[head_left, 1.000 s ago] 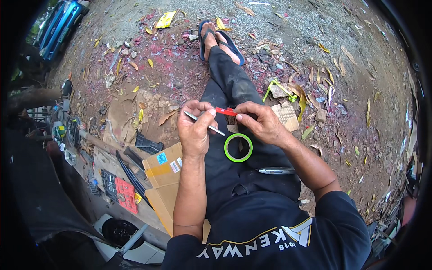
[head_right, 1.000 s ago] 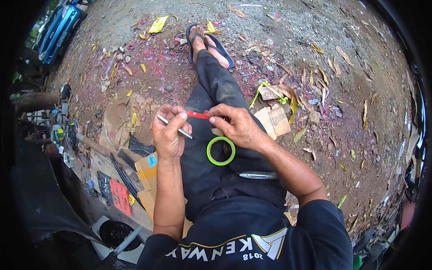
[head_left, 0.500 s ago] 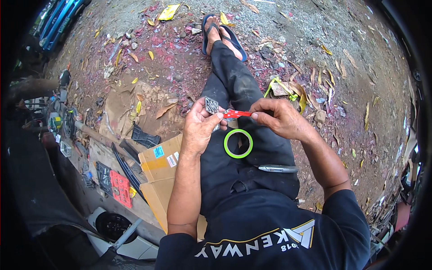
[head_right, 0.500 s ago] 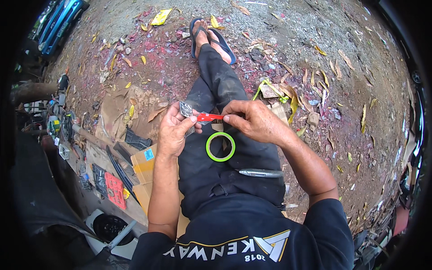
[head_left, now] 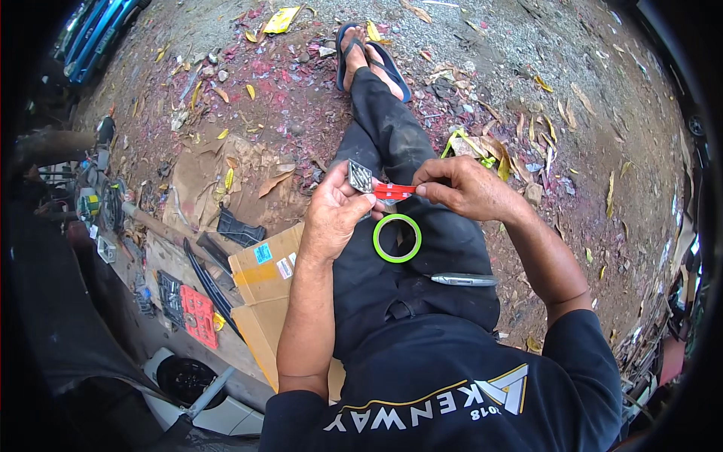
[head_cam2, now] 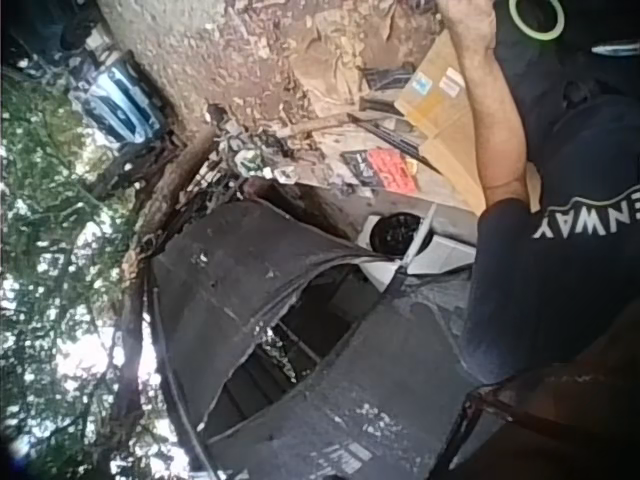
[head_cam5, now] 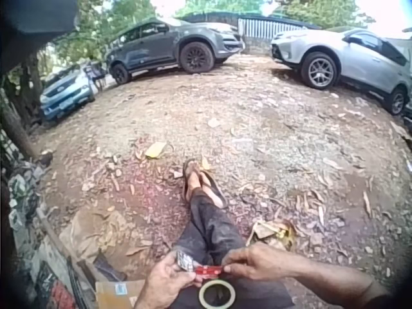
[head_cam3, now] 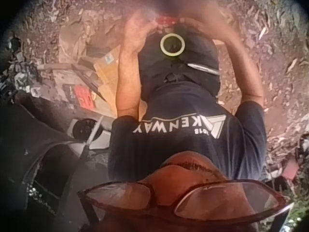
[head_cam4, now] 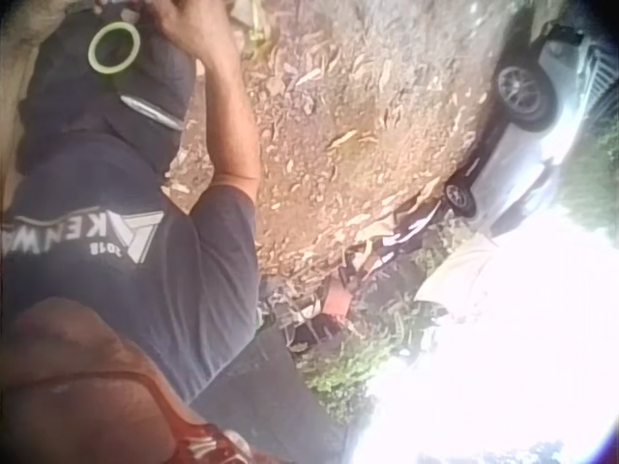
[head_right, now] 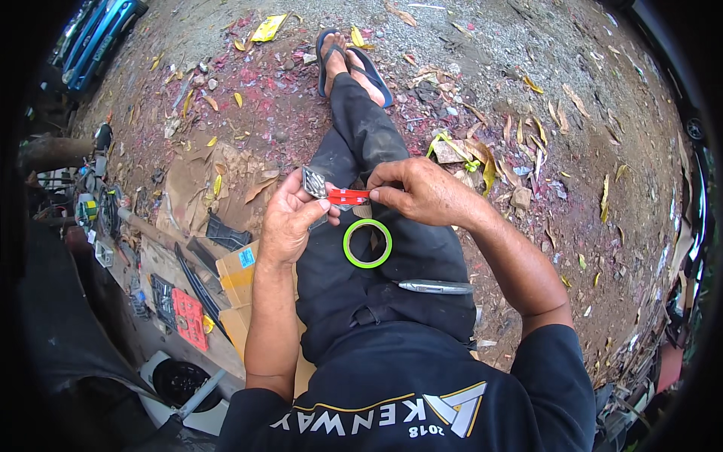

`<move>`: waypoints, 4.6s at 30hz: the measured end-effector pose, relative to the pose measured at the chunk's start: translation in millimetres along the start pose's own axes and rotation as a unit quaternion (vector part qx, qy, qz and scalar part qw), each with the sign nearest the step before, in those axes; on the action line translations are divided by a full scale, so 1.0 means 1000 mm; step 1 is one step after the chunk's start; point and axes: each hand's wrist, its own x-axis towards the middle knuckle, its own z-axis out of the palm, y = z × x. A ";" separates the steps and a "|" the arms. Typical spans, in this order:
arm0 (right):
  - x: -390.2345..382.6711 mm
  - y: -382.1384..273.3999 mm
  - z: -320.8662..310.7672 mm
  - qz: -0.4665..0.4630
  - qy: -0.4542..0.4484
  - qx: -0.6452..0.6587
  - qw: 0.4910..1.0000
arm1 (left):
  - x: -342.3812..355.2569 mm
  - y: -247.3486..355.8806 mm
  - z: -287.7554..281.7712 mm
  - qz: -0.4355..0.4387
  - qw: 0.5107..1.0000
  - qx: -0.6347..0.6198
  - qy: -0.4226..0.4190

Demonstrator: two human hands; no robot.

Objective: Repairing and preparing electronic wiring and components using electrical tape and tools while outdoors.

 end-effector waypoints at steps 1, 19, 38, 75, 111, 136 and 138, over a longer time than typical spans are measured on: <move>0.000 0.000 0.000 -0.004 0.001 -0.006 1.000 | 0.000 0.000 0.000 0.000 1.000 0.000 0.000; -0.001 0.000 0.001 -0.001 0.004 -0.017 1.000 | 0.000 0.000 0.004 0.000 1.000 0.012 0.019; -0.001 -0.001 0.001 0.004 0.000 -0.016 1.000 | 0.001 -0.006 0.001 -0.006 0.999 0.011 0.042; -0.005 -0.003 0.004 -0.005 0.016 -0.022 1.000 | -0.001 -0.008 0.014 0.004 0.997 0.024 0.076; -0.007 -0.017 0.020 -0.019 0.101 -0.150 0.983 | -0.005 -0.039 0.021 0.058 0.986 0.062 0.143; -0.006 0.014 0.025 -0.049 0.174 -0.174 0.968 | 0.008 -0.056 0.010 0.064 0.988 0.087 0.108; -0.005 0.017 0.025 -0.042 0.187 -0.175 0.966 | 0.010 -0.062 0.010 0.062 0.990 0.069 0.107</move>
